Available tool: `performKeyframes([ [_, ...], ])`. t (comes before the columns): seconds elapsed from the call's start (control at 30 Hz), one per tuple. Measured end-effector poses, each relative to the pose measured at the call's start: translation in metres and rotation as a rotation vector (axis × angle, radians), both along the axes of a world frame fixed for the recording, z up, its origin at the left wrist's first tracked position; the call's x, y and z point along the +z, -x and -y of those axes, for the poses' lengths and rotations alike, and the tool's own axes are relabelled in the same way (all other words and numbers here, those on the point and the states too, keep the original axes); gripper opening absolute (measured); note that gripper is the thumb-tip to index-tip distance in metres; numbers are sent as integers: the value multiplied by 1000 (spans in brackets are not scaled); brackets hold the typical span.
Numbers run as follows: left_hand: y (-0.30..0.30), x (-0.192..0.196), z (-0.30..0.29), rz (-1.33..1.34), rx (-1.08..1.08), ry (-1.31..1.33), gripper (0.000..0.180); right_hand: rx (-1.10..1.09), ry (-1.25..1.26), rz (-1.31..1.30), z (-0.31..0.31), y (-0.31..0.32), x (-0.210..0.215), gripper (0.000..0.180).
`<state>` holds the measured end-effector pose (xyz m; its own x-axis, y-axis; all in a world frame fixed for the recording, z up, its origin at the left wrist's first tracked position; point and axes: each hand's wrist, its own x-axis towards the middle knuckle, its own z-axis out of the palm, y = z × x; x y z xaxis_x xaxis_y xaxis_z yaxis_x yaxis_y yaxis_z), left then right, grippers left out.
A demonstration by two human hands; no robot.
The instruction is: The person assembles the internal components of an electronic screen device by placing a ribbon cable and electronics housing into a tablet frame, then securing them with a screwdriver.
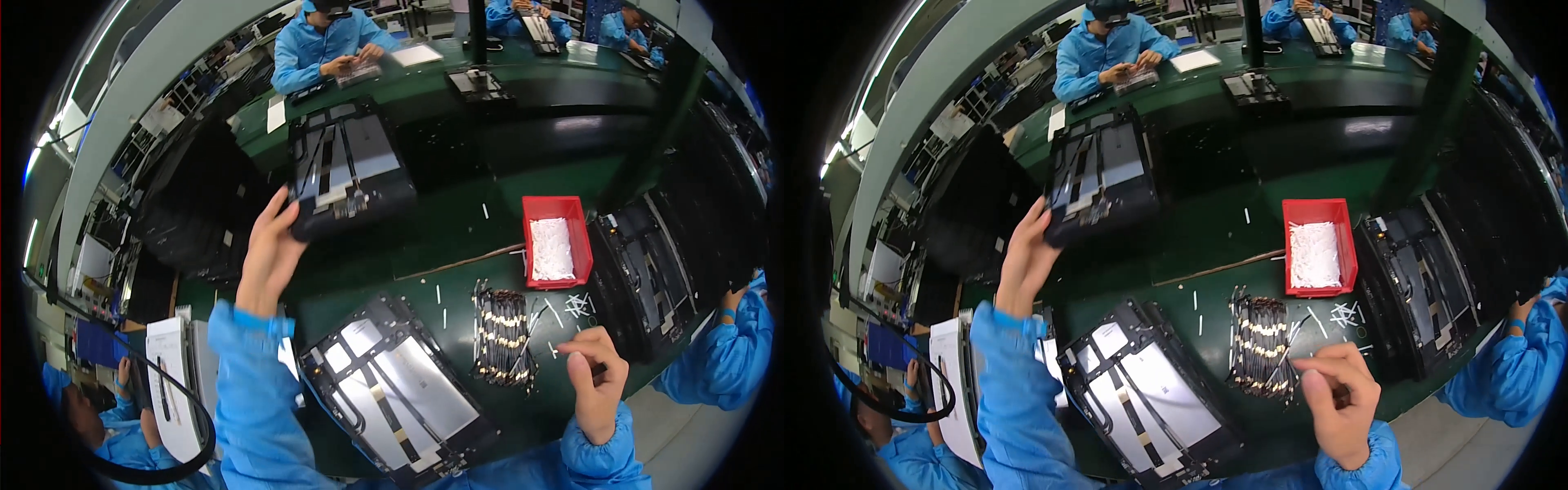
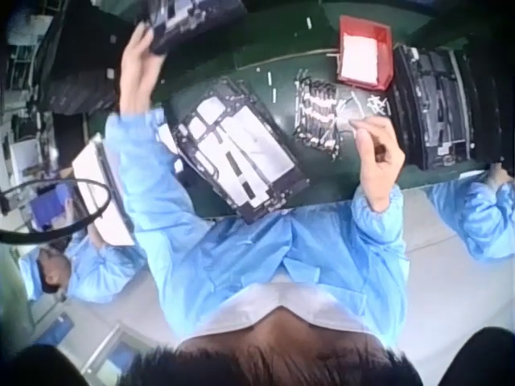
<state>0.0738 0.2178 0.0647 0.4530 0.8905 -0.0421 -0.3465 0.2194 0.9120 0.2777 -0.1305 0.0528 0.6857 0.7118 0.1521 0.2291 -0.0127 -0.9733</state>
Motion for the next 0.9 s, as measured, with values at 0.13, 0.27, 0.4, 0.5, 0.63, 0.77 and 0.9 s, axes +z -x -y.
performKeyframes([
  [0.13, -29, -31, -80, -8, -67, 19, 48, -109, 54, -11, 14, -7, -21, 9],
  [0.27, -44, -55, -101, -71, -86, -7, 44, -141, 137, -2, 24, -7, -30, 8],
  [0.4, -47, -61, -100, -483, 211, -450, 46, -89, 250, 126, 14, 5, -40, 7],
  [0.5, -27, -52, -90, -383, 655, -500, 43, 72, 473, 541, -13, 13, -53, 19],
  [0.63, -13, 0, -7, -395, 216, -435, 39, 224, 778, 682, -33, 6, -84, 25],
  [0.77, 13, 50, 95, -620, -227, -652, 35, 330, 766, 511, -35, -11, -86, 23],
  [0.9, 53, 67, 162, -686, -541, -742, 37, 310, 656, 348, -31, -15, -62, 21],
])
